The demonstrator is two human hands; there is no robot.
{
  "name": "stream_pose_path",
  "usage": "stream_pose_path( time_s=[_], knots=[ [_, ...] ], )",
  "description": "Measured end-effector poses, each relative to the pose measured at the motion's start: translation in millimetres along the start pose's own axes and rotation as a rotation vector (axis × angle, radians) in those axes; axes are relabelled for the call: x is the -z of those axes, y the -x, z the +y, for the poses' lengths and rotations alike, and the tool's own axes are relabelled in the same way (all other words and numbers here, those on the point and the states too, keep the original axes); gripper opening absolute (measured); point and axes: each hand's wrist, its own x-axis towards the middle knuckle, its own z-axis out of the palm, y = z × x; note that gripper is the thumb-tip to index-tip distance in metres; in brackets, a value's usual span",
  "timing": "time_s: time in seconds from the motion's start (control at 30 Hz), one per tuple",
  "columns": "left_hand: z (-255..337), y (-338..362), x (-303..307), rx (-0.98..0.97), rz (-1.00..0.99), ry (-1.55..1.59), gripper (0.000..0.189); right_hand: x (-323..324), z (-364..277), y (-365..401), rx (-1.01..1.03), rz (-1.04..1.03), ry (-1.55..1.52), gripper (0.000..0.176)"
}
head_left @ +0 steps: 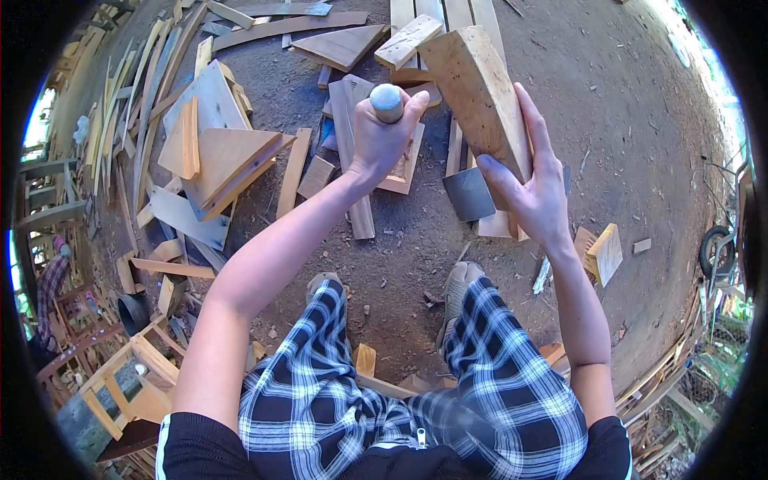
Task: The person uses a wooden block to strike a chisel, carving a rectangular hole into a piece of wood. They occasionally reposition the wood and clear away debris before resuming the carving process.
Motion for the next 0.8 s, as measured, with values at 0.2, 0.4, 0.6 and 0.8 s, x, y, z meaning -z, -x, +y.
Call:
stream_pose_path(
  time_s=[0.2,0.4,0.6,0.8],
  knots=[
    [3.7,2.6,-8.2,-0.009,-0.020,-0.002,0.027,7.0,-13.5,-6.9,0.106,0.046,-0.001,0.087],
    [-3.2,9.8,-18.0,-0.082,-0.032,-0.018,0.022,14.8,-39.2,-12.5,0.327,0.050,0.079,0.085],
    [1.2,7.4,-21.9,-0.155,-0.070,-0.099,0.012,11.7,-37.9,-21.0,0.358,0.098,0.086,0.087],
    [-4.2,-1.8,-20.7,-0.220,0.019,0.069,0.023,5.4,-20.9,-16.5,0.119,-0.112,0.189,0.088]
  ],
)
